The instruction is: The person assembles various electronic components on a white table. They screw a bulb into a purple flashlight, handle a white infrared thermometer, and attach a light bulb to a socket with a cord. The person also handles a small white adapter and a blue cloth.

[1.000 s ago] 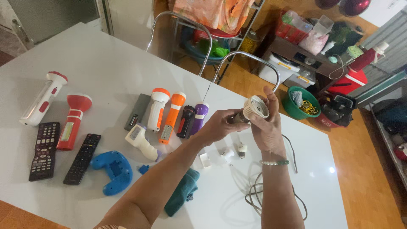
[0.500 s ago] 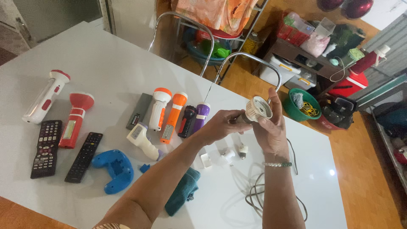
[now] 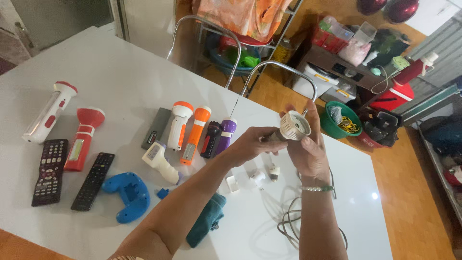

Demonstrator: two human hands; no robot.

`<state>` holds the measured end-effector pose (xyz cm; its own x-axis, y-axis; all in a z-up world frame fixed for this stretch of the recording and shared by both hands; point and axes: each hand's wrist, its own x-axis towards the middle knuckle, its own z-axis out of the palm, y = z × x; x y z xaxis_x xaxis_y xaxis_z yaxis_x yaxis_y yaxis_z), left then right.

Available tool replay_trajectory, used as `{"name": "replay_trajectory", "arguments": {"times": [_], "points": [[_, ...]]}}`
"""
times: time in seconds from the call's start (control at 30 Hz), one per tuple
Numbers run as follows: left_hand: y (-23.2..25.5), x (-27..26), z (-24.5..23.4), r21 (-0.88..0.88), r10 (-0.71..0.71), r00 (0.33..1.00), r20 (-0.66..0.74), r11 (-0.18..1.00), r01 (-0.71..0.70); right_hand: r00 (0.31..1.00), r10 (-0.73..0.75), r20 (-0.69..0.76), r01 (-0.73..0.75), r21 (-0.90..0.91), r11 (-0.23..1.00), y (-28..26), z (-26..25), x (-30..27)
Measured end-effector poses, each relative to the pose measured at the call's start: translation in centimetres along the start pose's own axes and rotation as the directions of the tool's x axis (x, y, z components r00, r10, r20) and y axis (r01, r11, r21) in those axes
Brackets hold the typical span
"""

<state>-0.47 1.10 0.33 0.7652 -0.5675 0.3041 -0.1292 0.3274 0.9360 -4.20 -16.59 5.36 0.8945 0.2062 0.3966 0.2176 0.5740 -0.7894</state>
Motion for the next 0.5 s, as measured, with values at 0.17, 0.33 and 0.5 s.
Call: {"name": "replay_trajectory", "arguments": {"times": [0.17,0.33,0.5], "points": [[0.2,-0.1,-0.1,-0.02,0.005,0.999,0.035,1.0,-0.004,0.999,-0.016,-0.048,0.015,-0.027,1.0,0.5,-0.5,0.3],[-0.7,0.4,0.5,0.027,0.058,0.998,-0.039,0.998,-0.057,0.994,-0.05,-0.098,0.038,-0.116,0.993,0.9,-0.8,0.7],[-1.6,0.6,0.9,0.005,0.1,0.988,-0.118,0.995,-0.1,0.963,-0.091,-0.253,0.03,-0.235,0.971,1.4,-0.4,0.8]]}}
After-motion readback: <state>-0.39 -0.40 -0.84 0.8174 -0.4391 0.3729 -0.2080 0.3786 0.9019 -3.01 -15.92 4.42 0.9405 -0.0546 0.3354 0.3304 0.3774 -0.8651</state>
